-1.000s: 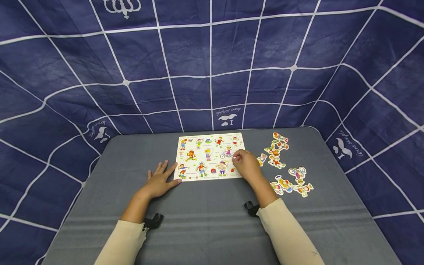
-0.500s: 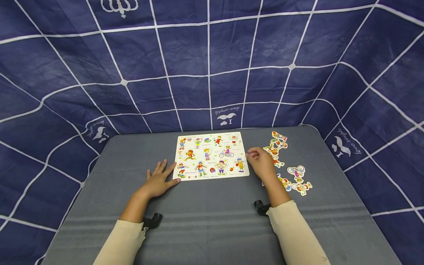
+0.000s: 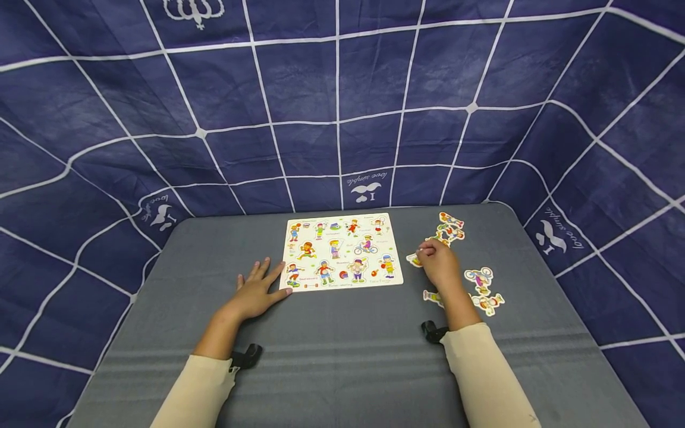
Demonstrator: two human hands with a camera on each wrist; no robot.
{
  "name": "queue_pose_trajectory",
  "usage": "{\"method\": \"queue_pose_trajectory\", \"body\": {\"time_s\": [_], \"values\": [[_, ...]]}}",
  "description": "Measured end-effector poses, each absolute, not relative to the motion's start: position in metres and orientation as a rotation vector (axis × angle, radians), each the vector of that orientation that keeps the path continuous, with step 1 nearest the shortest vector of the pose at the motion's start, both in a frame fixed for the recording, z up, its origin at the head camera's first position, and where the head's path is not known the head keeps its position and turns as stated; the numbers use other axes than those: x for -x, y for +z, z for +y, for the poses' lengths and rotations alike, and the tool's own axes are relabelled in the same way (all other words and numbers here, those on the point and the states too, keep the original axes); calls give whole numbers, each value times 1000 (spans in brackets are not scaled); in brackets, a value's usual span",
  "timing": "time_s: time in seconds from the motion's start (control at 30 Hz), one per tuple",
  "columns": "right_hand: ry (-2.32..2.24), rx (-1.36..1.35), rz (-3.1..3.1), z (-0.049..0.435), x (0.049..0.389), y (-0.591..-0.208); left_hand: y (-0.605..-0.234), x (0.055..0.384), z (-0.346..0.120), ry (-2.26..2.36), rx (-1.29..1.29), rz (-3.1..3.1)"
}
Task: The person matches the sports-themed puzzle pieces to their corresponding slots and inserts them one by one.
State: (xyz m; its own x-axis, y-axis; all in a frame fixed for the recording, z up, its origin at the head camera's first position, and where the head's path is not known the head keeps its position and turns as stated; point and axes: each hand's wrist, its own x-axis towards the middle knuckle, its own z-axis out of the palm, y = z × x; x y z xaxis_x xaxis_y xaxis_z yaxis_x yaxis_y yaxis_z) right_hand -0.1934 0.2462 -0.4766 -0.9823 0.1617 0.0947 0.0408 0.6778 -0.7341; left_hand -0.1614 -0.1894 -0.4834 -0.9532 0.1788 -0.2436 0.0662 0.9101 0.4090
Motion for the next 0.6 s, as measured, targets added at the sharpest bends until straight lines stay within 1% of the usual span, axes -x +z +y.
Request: {"method": "queue_pose_trajectory", "body": {"time_s": [0.17, 0.6], "values": [[1082, 169, -2795, 249, 196, -479, -483, 161, -189, 584, -182, 2796], [899, -10, -2986, 253, 208, -479, -485, 161, -188, 583, -180, 2807]]}}
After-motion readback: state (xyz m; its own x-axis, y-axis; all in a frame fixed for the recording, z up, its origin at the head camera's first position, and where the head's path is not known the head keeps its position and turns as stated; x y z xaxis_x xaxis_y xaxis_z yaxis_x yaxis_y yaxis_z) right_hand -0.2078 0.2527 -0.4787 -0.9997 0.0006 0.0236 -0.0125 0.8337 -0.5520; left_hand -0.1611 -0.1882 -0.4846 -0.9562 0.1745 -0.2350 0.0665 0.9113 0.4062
